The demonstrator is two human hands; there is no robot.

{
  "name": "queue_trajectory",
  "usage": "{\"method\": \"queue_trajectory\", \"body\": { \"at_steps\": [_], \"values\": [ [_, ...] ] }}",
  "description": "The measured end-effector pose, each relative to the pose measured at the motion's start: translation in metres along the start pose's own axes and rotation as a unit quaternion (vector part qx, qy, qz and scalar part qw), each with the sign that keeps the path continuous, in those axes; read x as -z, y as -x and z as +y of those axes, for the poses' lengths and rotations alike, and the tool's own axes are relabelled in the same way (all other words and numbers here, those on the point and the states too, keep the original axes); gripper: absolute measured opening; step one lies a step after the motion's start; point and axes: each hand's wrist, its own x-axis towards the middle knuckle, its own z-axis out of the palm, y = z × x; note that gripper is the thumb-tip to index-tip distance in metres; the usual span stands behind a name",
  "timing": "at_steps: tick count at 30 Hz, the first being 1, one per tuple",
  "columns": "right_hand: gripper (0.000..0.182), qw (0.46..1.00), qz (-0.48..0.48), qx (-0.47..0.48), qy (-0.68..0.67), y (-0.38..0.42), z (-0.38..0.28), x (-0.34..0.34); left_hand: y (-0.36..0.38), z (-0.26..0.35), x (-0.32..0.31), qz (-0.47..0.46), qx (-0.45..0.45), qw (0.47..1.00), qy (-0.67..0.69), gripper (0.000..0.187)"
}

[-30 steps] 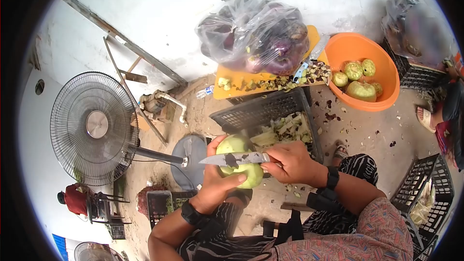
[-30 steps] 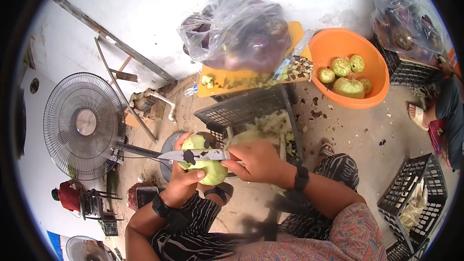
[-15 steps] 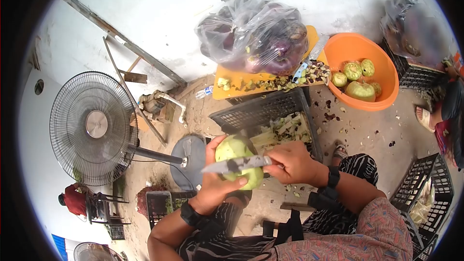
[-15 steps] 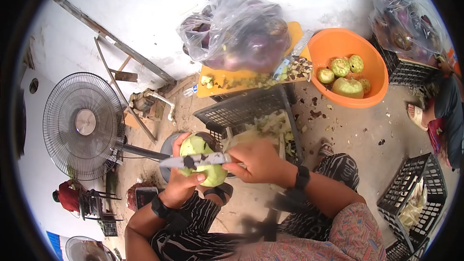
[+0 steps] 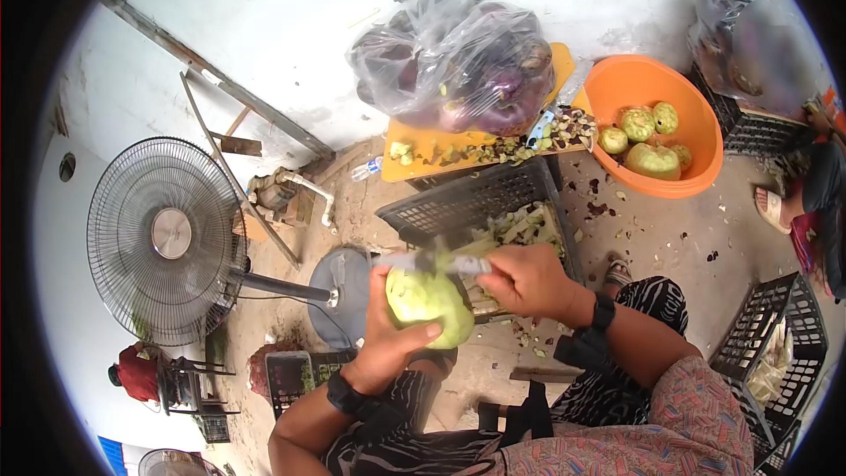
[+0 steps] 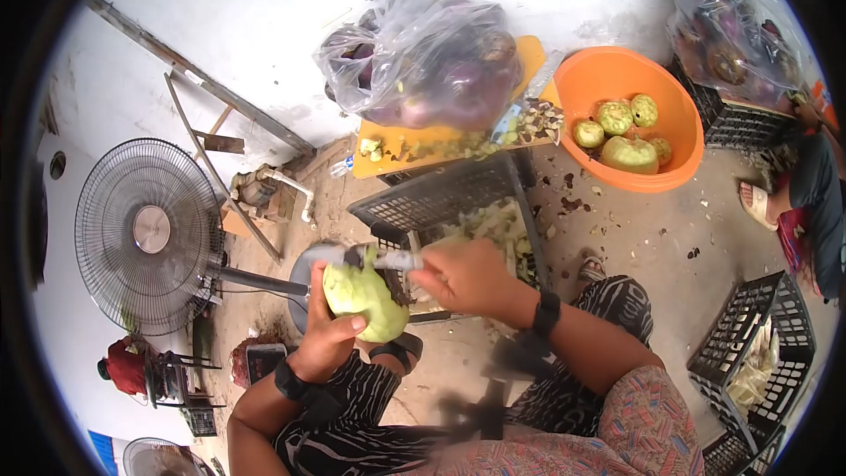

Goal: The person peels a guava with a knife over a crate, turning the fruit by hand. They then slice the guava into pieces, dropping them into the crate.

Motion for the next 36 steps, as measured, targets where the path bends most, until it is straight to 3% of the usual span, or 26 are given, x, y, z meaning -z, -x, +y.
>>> {"method": "queue_trajectory", "body": {
  "at_steps": [4,8,10,19,22,24,28,30,32,36],
  "values": [
    [0.025,0.998,0.019,-0.052,0.009,0.001,0.006,0.002,0.003,0.009,-0.004,-0.029,-0.027,0.999,0.008,0.097],
    [0.024,0.999,0.021,-0.013,-0.046,0.002,-0.009,0.004,0.003,0.005,-0.001,0.003,0.005,0.996,0.085,0.1],
    [0.014,0.997,-0.034,0.038,-0.062,0.006,-0.017,0.003,0.002,0.002,0.0,0.005,0.008,0.995,0.098,0.1],
    [0.022,0.995,-0.027,0.028,-0.092,0.008,-0.026,-0.002,0.001,-0.011,0.01,0.001,-0.008,0.996,0.093,0.098],
    [0.022,0.997,-0.025,0.025,-0.067,0.008,-0.021,-0.001,0.004,-0.018,0.016,0.026,0.071,0.988,0.132,0.094],
    [0.023,0.998,-0.029,0.018,-0.059,0.008,-0.019,-0.002,0.003,-0.017,0.01,0.024,0.021,0.993,0.111,0.066],
    [0.025,0.998,-0.011,0.031,-0.059,0.007,-0.015,-0.005,0.002,-0.014,0.008,0.03,0.029,0.993,0.112,0.066],
    [0.025,0.998,-0.004,0.039,-0.053,0.006,-0.008,-0.008,0.001,-0.01,0.008,0.029,0.062,0.985,0.155,0.088],
    [0.011,0.999,0.034,-0.02,-0.028,0.005,0.006,-0.012,0.003,-0.003,0.007,0.011,0.044,0.987,0.157,0.089],
    [0.013,0.998,0.047,-0.036,-0.028,-0.001,0.011,-0.004,0.008,0.02,-0.001,-0.005,0.009,0.987,0.16,0.093]
  ]
}}
